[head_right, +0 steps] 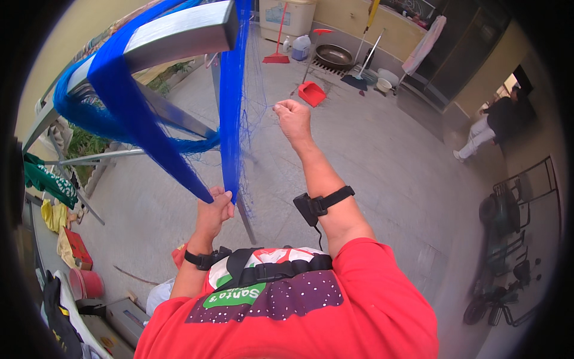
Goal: The person repairs a blue fishing net by hand, repeatedly pulling loose threads through mesh openings and tightening the weave. The net is draped over a metal frame while the person works on different sections.
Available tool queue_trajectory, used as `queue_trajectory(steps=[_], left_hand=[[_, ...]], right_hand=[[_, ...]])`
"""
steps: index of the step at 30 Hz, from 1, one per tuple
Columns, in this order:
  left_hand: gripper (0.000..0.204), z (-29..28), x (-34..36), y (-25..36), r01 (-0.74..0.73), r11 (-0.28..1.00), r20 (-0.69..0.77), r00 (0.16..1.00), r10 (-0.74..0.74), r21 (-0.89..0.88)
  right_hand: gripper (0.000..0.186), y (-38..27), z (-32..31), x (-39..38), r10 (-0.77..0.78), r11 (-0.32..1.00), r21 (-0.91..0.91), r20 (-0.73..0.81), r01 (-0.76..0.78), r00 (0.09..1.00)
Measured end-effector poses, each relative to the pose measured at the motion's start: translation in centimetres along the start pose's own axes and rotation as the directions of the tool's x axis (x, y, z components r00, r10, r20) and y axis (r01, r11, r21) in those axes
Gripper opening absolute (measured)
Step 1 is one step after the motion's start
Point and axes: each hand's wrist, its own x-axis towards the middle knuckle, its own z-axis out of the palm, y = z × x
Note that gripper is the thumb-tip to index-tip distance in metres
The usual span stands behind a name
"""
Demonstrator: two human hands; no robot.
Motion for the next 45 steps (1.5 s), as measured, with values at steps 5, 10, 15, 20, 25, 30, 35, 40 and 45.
queue_trajectory(steps=[5,10,15,20,25,30,35,40,45], left_hand=[[0.008,-0.2,0.3,-0.1,-0.015,1.000,0.020,1.000,0.015,0.004],[0.010,-0.5,0.2,-0.7,-0.027,1.000,-0.062,0.998,0.027,0.010],[0.017,-0.2,-0.1,-0.4,-0.013,0.999,-0.047,0.999,0.015,0.042],[0.016,-0.5,-0.2,-0.2,-0.007,0.998,0.003,1.000,0.007,0.067],[0.016,-0.4,0.0,-0.1,-0.035,0.998,0.051,0.998,0.033,0.049],[0.011,-0.5,0.2,-0.2,-0.039,0.999,0.089,0.995,0.037,0.022],[0.016,-0.3,0.3,-0.7,-0.084,0.994,0.111,0.990,0.092,-0.071],[0.038,-0.6,-0.3,0.3,-0.123,0.992,0.178,0.977,0.120,0.008],[0.066,-1.4,-1.1,0.8,-0.139,0.990,0.240,0.961,0.137,-0.008]], right_hand=[[0.013,-0.1,-3.1,-0.8,-0.227,0.922,-0.332,-0.044,0.200,0.973],[0.015,3.8,-6.2,-2.8,-0.176,0.926,-0.352,-0.089,0.135,0.980],[0.012,11.1,-9.2,-5.4,-0.030,0.736,-0.674,-0.130,-0.066,0.991],[0.023,12.6,-7.0,-10.1,0.298,0.638,-0.761,0.103,-0.118,0.949],[0.038,5.8,-1.5,-11.0,0.517,0.854,-0.317,0.436,-0.413,0.736],[0.059,0.5,2.8,-13.1,0.556,0.818,-0.353,0.687,-0.454,0.468],[0.052,-0.5,4.9,-14.5,0.422,0.791,-0.058,0.772,-0.609,0.475],[0.021,0.1,6.6,-14.8,0.440,0.733,0.107,0.677,-0.671,0.589],[0.024,1.1,7.5,-15.5,0.523,0.792,-0.024,0.541,-0.610,0.659]])
